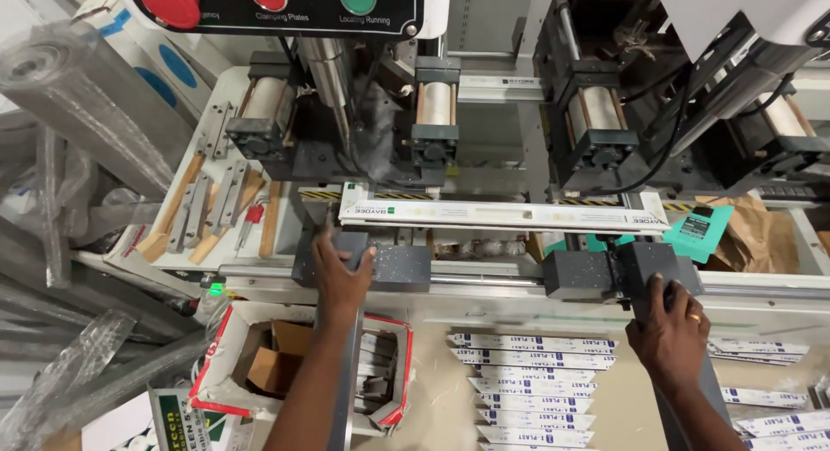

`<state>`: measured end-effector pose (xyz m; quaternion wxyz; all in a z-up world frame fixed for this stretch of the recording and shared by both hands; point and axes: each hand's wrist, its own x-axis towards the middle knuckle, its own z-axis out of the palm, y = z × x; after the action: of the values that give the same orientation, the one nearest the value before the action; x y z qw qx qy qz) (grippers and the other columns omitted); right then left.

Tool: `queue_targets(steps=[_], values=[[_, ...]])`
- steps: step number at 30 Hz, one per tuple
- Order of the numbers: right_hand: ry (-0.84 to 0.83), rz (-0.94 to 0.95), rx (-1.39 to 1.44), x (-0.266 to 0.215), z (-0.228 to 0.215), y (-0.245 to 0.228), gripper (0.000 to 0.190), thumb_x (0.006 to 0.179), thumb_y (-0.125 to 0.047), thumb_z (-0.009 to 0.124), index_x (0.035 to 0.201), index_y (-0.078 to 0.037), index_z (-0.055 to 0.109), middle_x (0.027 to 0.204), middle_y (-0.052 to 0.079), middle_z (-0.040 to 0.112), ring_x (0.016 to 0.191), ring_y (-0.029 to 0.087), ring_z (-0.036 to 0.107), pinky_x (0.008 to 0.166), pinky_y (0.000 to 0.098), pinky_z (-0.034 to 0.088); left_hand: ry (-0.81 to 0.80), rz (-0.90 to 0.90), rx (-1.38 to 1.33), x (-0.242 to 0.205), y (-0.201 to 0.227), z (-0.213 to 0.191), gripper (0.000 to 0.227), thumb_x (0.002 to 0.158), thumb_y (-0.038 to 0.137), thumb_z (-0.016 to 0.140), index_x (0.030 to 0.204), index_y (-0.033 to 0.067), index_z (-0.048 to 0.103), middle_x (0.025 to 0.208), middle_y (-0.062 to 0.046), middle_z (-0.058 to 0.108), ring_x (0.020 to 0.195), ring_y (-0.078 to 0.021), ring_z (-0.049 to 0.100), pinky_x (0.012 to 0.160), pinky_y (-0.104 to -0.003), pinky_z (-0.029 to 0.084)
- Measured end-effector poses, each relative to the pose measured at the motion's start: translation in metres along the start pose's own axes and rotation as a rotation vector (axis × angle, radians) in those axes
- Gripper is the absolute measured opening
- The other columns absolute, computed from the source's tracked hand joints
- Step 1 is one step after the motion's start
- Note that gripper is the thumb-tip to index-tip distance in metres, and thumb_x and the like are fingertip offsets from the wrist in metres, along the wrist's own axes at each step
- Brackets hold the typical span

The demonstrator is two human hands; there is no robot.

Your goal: Operating a PVC corner welding machine to join and assemble window frame profiles.

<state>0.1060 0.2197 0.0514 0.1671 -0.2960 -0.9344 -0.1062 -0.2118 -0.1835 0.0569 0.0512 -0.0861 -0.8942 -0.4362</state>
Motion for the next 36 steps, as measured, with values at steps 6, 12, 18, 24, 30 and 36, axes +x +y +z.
queue_targets(steps=[6, 12, 18, 24, 30, 36], values=[[-0.002, 0.005, 0.003, 0.003, 0.004, 0.002, 0.084, 0.076, -0.029, 0.072, 0.155, -0.012, 0.047, 0.147, 0.020, 0.053, 0.132, 0.040, 0.054, 0.109, 0.0528, 0.045, 0.032, 0.051, -0.178, 0.032, -0.001, 0.009, 0.107, 0.076, 0.019, 0.087, 0.160, 0.0050, 0.022, 0.143, -0.021, 0.053, 0.092, -0.0244, 0.068, 0.085, -0.041, 0.055], [-0.030, 0.013, 0.016, 0.003, 0.000, -0.001, 0.089, 0.073, -0.030, 0.074, 0.155, -0.012, 0.047, 0.146, 0.019, 0.053, 0.131, 0.040, 0.054, 0.107, 0.0533, 0.045, 0.113, 0.058, -0.164, 0.031, -0.006, 0.014, 0.090, 0.079, 0.020, 0.087, 0.154, 0.0090, 0.038, 0.132, -0.018, 0.062, 0.084, -0.0233, 0.069, 0.078, -0.040, 0.056], [-0.030, 0.017, 0.008, 0.004, 0.000, 0.000, 0.089, 0.073, -0.032, 0.075, 0.156, -0.013, 0.047, 0.148, 0.018, 0.052, 0.133, 0.040, 0.053, 0.109, 0.0520, 0.044, 0.157, 0.086, -0.091, 0.031, -0.013, 0.020, 0.083, 0.080, 0.022, 0.087, 0.150, 0.0091, 0.043, 0.125, -0.021, 0.056, 0.077, -0.0235, 0.063, 0.072, -0.038, 0.057], [-0.045, 0.034, -0.016, 0.004, -0.001, -0.001, 0.089, 0.073, -0.032, 0.075, 0.156, -0.014, 0.048, 0.149, 0.018, 0.053, 0.134, 0.039, 0.054, 0.110, 0.0519, 0.044, 0.120, 0.116, -0.042, 0.027, 0.002, 0.008, 0.066, 0.083, 0.023, 0.084, 0.141, 0.0149, 0.055, 0.134, -0.018, 0.048, 0.080, -0.0206, 0.065, 0.073, -0.037, 0.058], [-0.033, 0.031, -0.011, 0.002, 0.004, 0.003, 0.087, 0.075, -0.032, 0.074, 0.156, -0.013, 0.047, 0.149, 0.019, 0.052, 0.133, 0.039, 0.054, 0.110, 0.0519, 0.045, 0.155, 0.163, -0.032, 0.022, 0.007, 0.005, 0.048, 0.085, 0.021, 0.081, 0.129, 0.0160, 0.065, 0.132, -0.015, 0.048, 0.080, -0.0220, 0.064, 0.074, -0.038, 0.058], [-0.030, 0.027, 0.012, 0.002, 0.002, 0.002, 0.089, 0.073, -0.032, 0.074, 0.155, -0.012, 0.048, 0.148, 0.020, 0.052, 0.132, 0.040, 0.054, 0.108, 0.0525, 0.044, 0.367, 0.393, -0.052, 0.027, -0.022, 0.020, 0.024, 0.097, 0.010, 0.069, 0.121, 0.0099, 0.069, 0.121, -0.012, 0.058, 0.104, -0.0288, 0.065, 0.085, -0.039, 0.057]])
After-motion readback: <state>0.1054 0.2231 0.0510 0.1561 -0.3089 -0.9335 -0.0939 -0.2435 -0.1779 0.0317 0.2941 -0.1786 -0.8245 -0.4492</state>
